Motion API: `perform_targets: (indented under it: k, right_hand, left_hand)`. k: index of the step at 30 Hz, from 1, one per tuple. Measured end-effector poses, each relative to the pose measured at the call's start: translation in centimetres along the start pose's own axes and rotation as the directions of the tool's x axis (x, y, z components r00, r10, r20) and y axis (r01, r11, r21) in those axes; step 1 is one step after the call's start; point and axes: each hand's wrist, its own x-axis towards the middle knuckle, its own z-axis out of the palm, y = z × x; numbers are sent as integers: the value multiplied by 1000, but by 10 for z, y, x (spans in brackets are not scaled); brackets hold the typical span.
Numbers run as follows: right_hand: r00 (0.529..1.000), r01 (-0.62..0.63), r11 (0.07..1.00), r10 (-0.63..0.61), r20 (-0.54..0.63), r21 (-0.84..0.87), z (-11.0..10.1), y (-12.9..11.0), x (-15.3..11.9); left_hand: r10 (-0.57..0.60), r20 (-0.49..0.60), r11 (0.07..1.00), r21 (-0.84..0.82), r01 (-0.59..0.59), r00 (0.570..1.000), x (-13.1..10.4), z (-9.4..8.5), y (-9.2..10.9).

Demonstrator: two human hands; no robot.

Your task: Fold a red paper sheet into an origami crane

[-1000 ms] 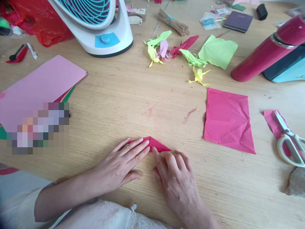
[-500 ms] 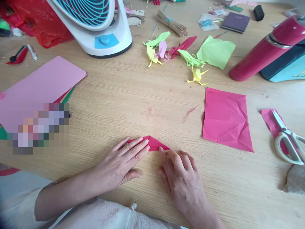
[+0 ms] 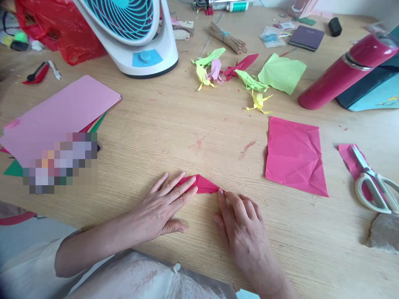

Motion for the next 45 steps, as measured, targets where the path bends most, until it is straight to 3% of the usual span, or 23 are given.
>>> perform_targets:
  k: [7, 13, 18, 22, 25, 27, 33, 45]
  right_hand:
    - [998, -38, 999, 39, -49, 37, -5, -8, -2]
    - [979, 206, 971, -206, -13, 121, -6, -21, 28]
    - [972, 235, 967, -234, -21, 101, 4, -13, 40]
    - [973, 232, 965, -230, -36, 118, 7, -10, 38]
    - [974, 227, 966, -223, -46, 122, 8, -11, 38]
    - [975, 222, 966, -216, -56, 134, 8, -11, 38]
    - [973, 229, 963, -221, -72, 141, 9, -12, 38]
    - [955, 294, 946, -294, -20, 133, 7, -6, 31]
  left_hand:
    - [5, -19, 1000, -27, -5, 1000, -3, 1, -1]
    - [19, -10, 999, -49, -19, 1000, 0, 0, -2]
    - [40, -6, 996, -74, -41, 999, -1, -7, -7]
    - [29, -129, 988, -146, -48, 991, -8, -10, -17]
    - [15, -288, 986, -154, -61, 958, -10, -10, -17]
    - [47, -335, 988, -125, -94, 941, -8, -10, -13]
    - [59, -277, 995, -64, -80, 959, -2, -7, 1]
    - [41, -195, 997, -49, -52, 980, -7, -6, -1]
